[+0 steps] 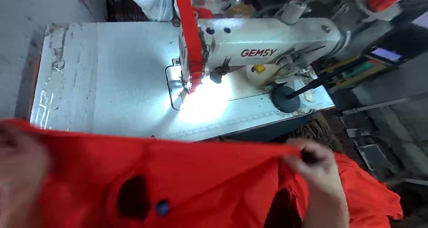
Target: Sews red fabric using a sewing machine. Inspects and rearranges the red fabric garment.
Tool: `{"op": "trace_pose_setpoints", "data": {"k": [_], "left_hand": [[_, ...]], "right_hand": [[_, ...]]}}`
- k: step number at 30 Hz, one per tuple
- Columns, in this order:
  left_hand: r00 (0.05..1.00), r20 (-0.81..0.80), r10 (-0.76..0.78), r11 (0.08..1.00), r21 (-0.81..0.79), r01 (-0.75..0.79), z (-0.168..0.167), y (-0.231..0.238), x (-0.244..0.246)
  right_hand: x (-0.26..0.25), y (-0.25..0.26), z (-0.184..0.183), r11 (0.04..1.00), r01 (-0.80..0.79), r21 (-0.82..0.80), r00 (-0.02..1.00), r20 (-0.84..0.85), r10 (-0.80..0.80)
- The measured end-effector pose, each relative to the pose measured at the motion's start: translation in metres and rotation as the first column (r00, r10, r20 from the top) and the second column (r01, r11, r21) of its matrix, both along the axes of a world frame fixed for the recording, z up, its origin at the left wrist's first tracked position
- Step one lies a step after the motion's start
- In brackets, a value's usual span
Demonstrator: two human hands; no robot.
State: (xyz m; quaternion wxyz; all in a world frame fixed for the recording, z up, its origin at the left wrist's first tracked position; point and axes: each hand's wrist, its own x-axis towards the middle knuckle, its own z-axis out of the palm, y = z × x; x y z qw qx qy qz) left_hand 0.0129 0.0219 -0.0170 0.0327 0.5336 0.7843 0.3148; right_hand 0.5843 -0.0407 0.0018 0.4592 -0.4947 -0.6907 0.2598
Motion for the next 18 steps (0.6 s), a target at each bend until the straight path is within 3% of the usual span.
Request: {"op": "trace_pose_setpoints", "data": {"k": [1,2,3,4,6,9,13,18], "left_hand": [[0.990,0.007,-0.142,0.989,0.036,0.141,-0.014,0.020,0.016],[0.973,0.037,-0.228,0.973,0.051,0.226,-0.023,0.035,0.036],[0.960,0.077,-0.269,0.963,0.051,0.265,-0.031,0.047,0.054],[0.950,0.101,-0.295,0.955,0.055,0.291,-0.035,0.055,0.070],[0.919,0.086,-0.384,0.922,0.091,0.376,-0.036,0.063,0.106],[0.805,0.021,-0.593,0.803,0.089,0.589,-0.036,0.060,0.172],[0.600,-0.054,-0.798,0.599,-0.173,0.782,-0.059,0.073,0.228],[0.619,-0.064,-0.783,0.620,-0.161,0.768,-0.067,0.086,0.224]], "right_hand": [[0.006,0.015,0.002,0.959,0.261,0.111,0.960,0.076,-0.270],[0.009,0.030,0.002,0.886,0.424,0.187,0.874,0.172,-0.455],[0.007,0.042,0.000,0.844,0.498,0.199,0.805,0.258,-0.535],[-0.001,0.050,-0.003,0.850,0.502,0.159,0.796,0.300,-0.526],[-0.032,0.059,-0.016,0.917,0.394,0.060,0.871,0.294,-0.394],[-0.083,0.073,-0.049,0.968,0.249,0.035,0.881,0.406,-0.241],[-0.097,0.109,-0.076,0.924,0.381,0.012,0.757,0.571,-0.319],[-0.067,0.145,-0.079,0.919,0.393,0.012,0.706,0.636,-0.310]]}}
